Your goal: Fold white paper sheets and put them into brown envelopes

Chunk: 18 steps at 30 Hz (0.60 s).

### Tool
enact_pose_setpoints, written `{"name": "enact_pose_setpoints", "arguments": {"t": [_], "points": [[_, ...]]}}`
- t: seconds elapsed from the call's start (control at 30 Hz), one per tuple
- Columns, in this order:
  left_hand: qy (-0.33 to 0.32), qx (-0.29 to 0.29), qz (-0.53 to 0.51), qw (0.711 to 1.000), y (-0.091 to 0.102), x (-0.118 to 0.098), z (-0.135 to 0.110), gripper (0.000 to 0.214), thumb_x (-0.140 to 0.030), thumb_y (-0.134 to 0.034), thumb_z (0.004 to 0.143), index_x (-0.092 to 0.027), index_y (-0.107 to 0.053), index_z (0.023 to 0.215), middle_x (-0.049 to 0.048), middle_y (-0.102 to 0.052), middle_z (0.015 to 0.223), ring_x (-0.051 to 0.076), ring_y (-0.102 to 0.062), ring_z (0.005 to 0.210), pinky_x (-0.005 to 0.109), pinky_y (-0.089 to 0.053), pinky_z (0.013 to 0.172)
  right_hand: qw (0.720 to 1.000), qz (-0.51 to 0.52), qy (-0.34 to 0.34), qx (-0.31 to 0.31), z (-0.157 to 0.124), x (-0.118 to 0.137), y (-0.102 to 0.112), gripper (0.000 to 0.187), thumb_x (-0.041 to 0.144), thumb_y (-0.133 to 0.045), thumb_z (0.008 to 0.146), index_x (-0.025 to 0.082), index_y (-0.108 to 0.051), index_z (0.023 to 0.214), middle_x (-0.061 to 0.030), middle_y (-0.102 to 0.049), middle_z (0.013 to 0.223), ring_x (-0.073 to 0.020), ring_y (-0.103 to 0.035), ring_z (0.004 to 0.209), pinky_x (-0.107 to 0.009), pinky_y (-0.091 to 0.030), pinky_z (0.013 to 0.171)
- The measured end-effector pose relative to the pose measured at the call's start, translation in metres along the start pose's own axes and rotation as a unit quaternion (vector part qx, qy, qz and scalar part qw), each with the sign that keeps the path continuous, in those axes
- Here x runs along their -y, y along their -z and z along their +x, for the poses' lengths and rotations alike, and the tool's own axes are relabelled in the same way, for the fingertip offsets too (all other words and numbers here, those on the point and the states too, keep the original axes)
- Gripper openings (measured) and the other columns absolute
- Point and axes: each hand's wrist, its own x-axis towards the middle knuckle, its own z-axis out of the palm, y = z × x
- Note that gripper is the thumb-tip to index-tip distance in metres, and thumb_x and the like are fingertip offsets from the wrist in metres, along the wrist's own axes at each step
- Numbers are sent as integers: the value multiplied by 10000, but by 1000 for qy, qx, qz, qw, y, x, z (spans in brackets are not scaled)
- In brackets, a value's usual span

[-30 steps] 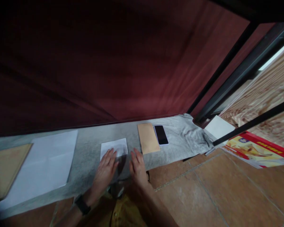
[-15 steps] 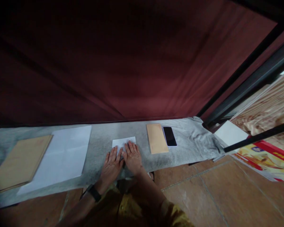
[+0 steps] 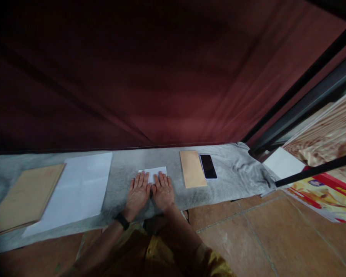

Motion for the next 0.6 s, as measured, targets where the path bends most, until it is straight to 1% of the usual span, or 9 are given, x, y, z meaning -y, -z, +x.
{"name": "enact_pose_setpoints", "arguments": {"t": [0.13, 0.27, 0.33, 0.4, 0.5, 0.6], "points": [[4, -10, 5, 1000, -5, 2, -1, 570, -314, -334, 1016, -103, -421, 1538, 186, -370, 1616, 327, -248, 1544, 581, -270, 1209, 1000, 22, -8, 4, 1, 1, 2, 488, 328, -442, 1050, 208, -464, 1523, -106, -420, 1599, -243, -381, 1486, -485, -282, 1225], [13, -7, 1, 1000, -5, 1, -2, 570, -293, -346, 1009, -115, -411, 1546, 189, -354, 1625, 336, -244, 1543, 584, -278, 1203, 999, 40, -26, 17, 13, 9, 9, 483, 318, -418, 1052, 158, -491, 1502, -130, -455, 1575, -251, -400, 1474, -487, -273, 1233], [11, 3, 2, 1000, -4, 2, -2, 572, -241, -344, 995, -116, -402, 1550, 184, -347, 1631, 324, -237, 1547, 576, -273, 1210, 999, 46, -11, 25, 21, 14, 11, 487, 299, -410, 1050, 151, -482, 1508, -133, -446, 1582, -244, -394, 1476, -473, -279, 1235], [10, 14, 6, 1000, -3, 2, -2, 574, -192, -343, 978, -87, -420, 1536, 197, -338, 1631, 329, -231, 1548, 572, -270, 1213, 998, 49, 20, 31, 28, 17, 10, 487, 282, -408, 1049, 167, -468, 1519, -123, -447, 1584, -243, -388, 1479, -474, -287, 1232], [8, 21, 12, 1000, -1, 1, -1, 553, -186, -350, 977, -68, -466, 1505, 217, -331, 1627, 349, -245, 1541, 580, -279, 1206, 997, 49, 60, 31, 33, 16, 6, 489, 270, -412, 1049, 210, -444, 1533, -108, -485, 1560, -253, -397, 1473, -523, -286, 1224], [4, 11, 11, 1000, 0, 1, -1, 542, -208, -349, 990, -104, -473, 1508, 193, -346, 1628, 345, -265, 1535, 577, -289, 1202, 998, 44, 50, 4, 31, 11, 1, 489, 297, -434, 1049, 223, -444, 1532, -117, -478, 1564, -265, -408, 1466, -536, -309, 1205]]}}
